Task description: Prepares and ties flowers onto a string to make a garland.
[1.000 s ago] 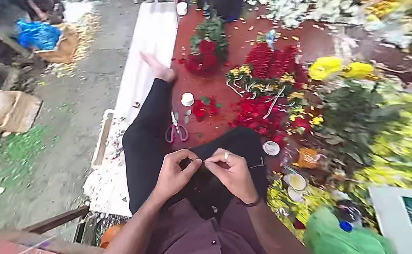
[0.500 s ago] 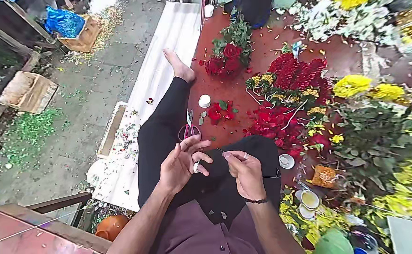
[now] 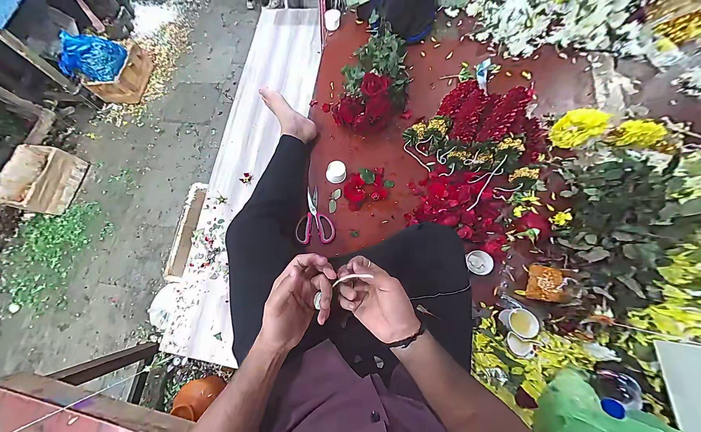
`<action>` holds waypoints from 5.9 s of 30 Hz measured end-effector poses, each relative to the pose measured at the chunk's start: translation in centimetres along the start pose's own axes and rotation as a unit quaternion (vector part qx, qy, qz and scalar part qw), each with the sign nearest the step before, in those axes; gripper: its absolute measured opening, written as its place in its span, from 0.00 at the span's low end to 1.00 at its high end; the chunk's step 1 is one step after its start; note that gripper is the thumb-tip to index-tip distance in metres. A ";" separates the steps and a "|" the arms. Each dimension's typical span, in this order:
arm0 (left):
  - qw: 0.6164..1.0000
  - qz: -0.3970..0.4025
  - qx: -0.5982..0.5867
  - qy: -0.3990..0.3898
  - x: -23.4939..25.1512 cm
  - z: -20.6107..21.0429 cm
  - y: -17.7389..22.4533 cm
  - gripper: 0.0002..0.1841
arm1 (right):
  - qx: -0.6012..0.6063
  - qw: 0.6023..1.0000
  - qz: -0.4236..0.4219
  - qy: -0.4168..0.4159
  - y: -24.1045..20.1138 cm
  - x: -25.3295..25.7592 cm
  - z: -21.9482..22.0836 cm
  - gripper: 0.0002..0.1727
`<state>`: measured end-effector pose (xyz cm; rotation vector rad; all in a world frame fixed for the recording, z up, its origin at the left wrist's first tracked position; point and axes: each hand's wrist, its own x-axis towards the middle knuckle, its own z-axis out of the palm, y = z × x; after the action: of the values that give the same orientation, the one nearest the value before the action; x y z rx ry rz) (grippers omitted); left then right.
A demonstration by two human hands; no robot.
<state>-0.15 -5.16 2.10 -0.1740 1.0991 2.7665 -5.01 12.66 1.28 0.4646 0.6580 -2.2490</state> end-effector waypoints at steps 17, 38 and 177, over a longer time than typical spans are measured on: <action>0.971 0.057 0.217 0.078 -0.2 1.2 -3.1 0.15 | -0.084 0.988 -0.124 0.023 0.3 -0.5 -0.5 0.12; 0.972 0.069 0.203 0.094 0.0 -0.3 -3.8 0.10 | -0.573 0.721 -0.390 -0.001 0.1 -0.2 -2.0 0.06; 0.739 -0.075 0.669 -0.014 4.6 -2.3 -7.7 0.12 | -0.701 0.669 -0.241 0.056 -1.5 2.4 -9.9 0.05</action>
<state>-3.08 -0.74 -5.47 -0.0110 2.5114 1.2264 -6.43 18.01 -7.35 -0.4293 2.4426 -1.3943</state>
